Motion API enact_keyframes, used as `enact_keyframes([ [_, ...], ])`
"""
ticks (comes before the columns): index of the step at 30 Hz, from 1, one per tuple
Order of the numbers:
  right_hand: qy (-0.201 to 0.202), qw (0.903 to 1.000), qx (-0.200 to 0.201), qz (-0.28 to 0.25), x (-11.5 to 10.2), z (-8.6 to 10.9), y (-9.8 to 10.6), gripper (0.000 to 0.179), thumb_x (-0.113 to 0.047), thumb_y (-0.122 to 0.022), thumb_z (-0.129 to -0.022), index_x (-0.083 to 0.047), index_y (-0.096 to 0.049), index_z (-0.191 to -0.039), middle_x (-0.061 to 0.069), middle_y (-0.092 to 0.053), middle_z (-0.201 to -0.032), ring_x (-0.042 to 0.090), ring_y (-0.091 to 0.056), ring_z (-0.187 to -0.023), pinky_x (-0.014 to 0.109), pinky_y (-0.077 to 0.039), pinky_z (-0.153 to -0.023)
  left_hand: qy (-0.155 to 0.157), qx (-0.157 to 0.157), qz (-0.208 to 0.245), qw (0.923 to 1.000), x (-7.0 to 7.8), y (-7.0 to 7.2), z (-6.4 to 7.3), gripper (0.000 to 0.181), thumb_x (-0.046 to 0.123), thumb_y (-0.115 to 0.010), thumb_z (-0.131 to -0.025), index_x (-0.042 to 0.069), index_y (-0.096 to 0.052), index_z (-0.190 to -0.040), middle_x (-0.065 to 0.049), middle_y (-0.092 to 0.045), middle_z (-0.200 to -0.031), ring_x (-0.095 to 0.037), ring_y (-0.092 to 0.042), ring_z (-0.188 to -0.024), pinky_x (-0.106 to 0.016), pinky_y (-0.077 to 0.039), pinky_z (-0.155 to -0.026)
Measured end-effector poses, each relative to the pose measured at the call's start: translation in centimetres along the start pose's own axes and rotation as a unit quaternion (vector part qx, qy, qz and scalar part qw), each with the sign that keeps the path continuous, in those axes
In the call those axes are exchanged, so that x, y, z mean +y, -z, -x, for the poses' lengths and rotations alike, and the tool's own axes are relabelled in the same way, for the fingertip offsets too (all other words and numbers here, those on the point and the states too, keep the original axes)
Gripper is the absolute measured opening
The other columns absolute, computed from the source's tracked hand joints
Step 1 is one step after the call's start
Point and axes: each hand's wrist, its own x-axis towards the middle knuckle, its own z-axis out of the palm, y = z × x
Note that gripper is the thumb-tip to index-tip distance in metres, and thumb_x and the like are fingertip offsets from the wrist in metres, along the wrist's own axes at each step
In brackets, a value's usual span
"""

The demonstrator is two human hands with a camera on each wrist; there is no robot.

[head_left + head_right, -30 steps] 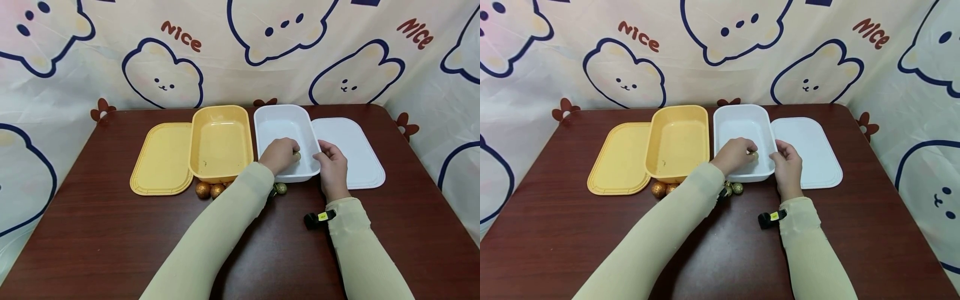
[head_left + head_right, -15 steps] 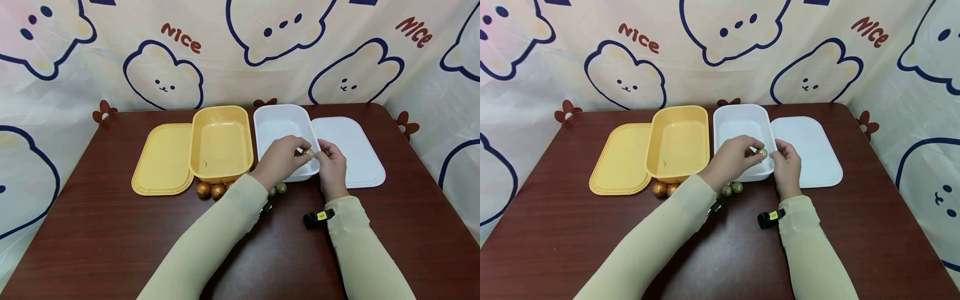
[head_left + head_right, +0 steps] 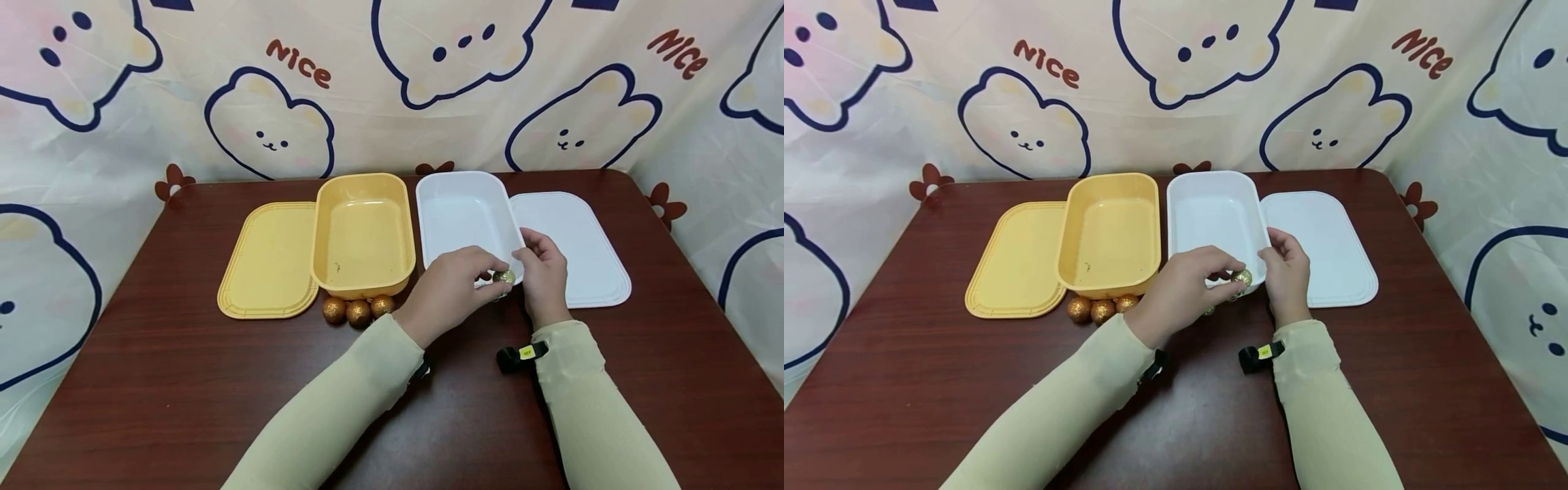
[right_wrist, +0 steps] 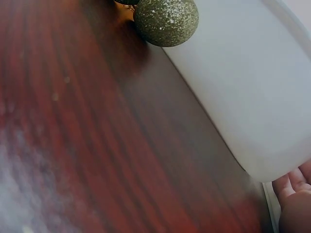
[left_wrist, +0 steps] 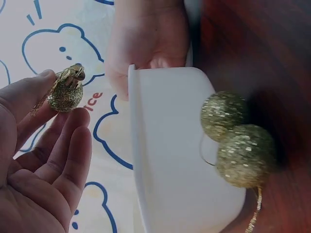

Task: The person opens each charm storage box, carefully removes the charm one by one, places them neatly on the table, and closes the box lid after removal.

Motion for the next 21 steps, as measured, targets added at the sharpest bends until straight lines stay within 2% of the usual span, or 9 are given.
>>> enact_keyframes([
  [5,-0.002,1.0000,0.004,-0.001,0.2,-0.1,0.0,0.039,0.002,-0.054,-0.091,-0.003,-0.065,-0.128,0.005,-0.065,-0.115,0.016,-0.061,-0.103,0.023,-0.053,-0.081,-0.022,0.006,-0.006,0.9997,0.0,-0.5,1.2,0.021,0.029,-0.074,-0.093,0.015,-0.076,-0.109,0.006,-0.073,-0.103,-0.005,-0.066,-0.089,-0.016,-0.049,-0.081],
  [9,-0.001,1.0000,0.005,0.001,0.2,-0.2,0.0,0.039,0.001,-0.054,-0.091,-0.004,-0.065,-0.127,0.005,-0.065,-0.115,0.016,-0.061,-0.104,0.023,-0.053,-0.080,-0.008,-0.006,-0.004,0.9999,0.1,-1.0,2.0,0.020,0.031,-0.074,-0.093,0.016,-0.077,-0.105,0.007,-0.074,-0.100,-0.003,-0.065,-0.087,-0.016,-0.049,-0.079],
  [13,-0.002,1.0000,0.006,0.005,0.2,-0.3,0.0,0.039,0.001,-0.054,-0.091,-0.004,-0.065,-0.127,0.004,-0.065,-0.116,0.016,-0.060,-0.105,0.023,-0.052,-0.081,0.007,-0.014,-0.030,0.9994,-0.1,-1.6,2.5,0.017,0.033,-0.073,-0.093,0.018,-0.077,-0.100,0.009,-0.073,-0.096,-0.001,-0.065,-0.086,-0.017,-0.050,-0.077],
  [17,0.000,1.0000,0.007,0.005,0.3,-0.3,0.0,0.039,0.001,-0.054,-0.091,-0.004,-0.065,-0.127,0.004,-0.064,-0.116,0.016,-0.060,-0.105,0.023,-0.052,-0.081,-0.004,-0.012,-0.055,0.9984,-0.6,-2.0,2.8,0.013,0.032,-0.072,-0.094,0.020,-0.076,-0.099,0.011,-0.072,-0.094,-0.002,-0.066,-0.087,-0.019,-0.051,-0.079],
  [21,0.002,1.0000,0.008,0.005,0.3,-0.3,-0.1,0.039,0.002,-0.054,-0.090,-0.004,-0.066,-0.127,0.005,-0.064,-0.116,0.016,-0.060,-0.105,0.023,-0.052,-0.081,-0.008,-0.008,-0.053,0.9985,-1.1,-2.4,3.1,0.011,0.031,-0.071,-0.095,0.021,-0.076,-0.100,0.012,-0.072,-0.094,-0.002,-0.065,-0.087,-0.021,-0.052,-0.078],
])
